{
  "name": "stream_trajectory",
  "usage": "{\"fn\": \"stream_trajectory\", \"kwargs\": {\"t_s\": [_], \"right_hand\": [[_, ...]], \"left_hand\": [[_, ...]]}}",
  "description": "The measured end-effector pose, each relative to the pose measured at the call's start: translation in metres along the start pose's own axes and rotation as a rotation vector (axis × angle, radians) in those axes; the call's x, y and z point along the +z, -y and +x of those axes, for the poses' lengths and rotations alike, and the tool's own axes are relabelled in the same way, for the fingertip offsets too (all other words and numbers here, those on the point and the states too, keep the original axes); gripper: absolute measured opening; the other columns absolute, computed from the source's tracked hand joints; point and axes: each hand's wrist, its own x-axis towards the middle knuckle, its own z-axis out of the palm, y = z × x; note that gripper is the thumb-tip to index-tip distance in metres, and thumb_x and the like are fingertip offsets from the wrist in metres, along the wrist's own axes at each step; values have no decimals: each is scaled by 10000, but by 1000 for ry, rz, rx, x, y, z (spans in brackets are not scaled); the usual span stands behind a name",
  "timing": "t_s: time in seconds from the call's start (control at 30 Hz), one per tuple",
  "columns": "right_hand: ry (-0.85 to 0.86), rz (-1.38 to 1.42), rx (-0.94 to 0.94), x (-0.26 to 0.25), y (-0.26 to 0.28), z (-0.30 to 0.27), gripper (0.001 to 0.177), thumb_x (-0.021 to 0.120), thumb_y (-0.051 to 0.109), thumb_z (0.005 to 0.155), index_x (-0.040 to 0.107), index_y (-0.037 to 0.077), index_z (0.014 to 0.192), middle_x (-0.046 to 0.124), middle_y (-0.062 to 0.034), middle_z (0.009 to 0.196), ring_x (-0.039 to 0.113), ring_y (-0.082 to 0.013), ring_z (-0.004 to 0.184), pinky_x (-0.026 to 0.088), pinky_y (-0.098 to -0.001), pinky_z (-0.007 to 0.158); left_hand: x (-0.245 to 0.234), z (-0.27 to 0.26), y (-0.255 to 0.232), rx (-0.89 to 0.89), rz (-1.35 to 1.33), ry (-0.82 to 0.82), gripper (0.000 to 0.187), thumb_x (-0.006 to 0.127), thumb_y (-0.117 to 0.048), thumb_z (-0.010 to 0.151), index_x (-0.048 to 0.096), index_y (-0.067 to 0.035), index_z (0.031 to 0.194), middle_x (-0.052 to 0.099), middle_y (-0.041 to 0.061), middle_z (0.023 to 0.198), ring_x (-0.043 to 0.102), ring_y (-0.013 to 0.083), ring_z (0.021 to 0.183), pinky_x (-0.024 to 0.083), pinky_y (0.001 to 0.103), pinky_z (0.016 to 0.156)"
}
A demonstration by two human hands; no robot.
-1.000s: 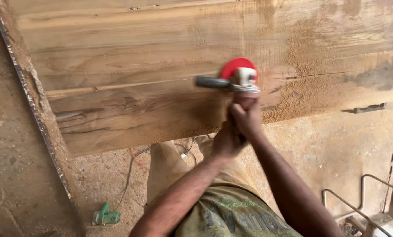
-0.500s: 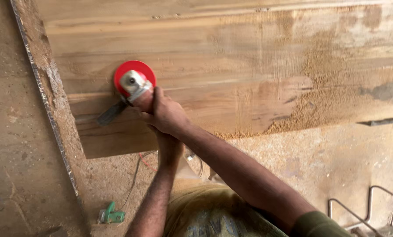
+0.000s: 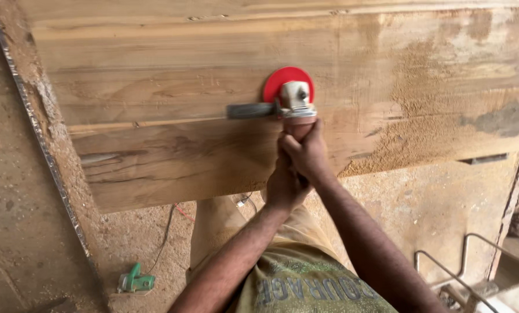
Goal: The person uses a handheld angle grinder with a sanding disc to smooth the surface of a large wooden plank. They move the tool back and forth across the wood, generating sawdust, and continue sanding different sections of the plank throughout the clip.
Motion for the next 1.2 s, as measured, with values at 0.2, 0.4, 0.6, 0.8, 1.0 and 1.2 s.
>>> {"fn": "stream_trajectory", "kwargs": {"t_s": [0.2,0.4,0.6,0.8,1.0,1.2], "right_hand": [[-161,238,-59,-47,-86,16,799,705,245,894,235,28,1501,590,-237,1303,705,-295,1035,637,-365,835],[-242,338,-156,-65,-146,29,394,701,187,1049,586,-98,1294,650,-286,1160,647,-325,978,551,-407,858],[-207,314,-298,9,-95,34,790,727,212,938,256,-5,1534,545,-220,1402,585,-293,1272,496,-445,1054],[119,102,-260,138,38,6,706,731,295,899,375,-38,1410,643,-281,1212,700,-367,1061,610,-475,859],[460,-260,-332,217,162,-44,989,671,490,869,172,-20,1554,732,-253,1108,760,-409,935,623,-478,794],[387,-381,-308,205,153,-55,1089,707,523,882,76,-22,1582,699,-315,1120,713,-471,986,580,-520,848]], "left_hand": [[42,20,-18,-57,233,358,719,613,-514,983,412,62,1363,748,142,923,717,223,647,565,295,484],[64,32,-25,207,482,237,1197,810,-419,783,19,3,1576,700,203,874,694,310,657,525,426,483],[8,16,20,-16,267,246,1058,710,-495,863,103,-13,1582,701,158,961,736,276,713,662,412,594],[-101,-2,85,242,275,-211,714,579,-326,1021,297,98,1521,525,253,1386,590,320,1195,566,448,921],[-190,-29,119,-50,-31,-496,779,626,-275,953,159,68,1473,483,246,1381,583,306,1221,556,437,944],[-174,-35,129,227,1110,-443,643,534,-211,1011,177,47,1480,426,298,1420,463,424,1326,464,524,1084]]}}
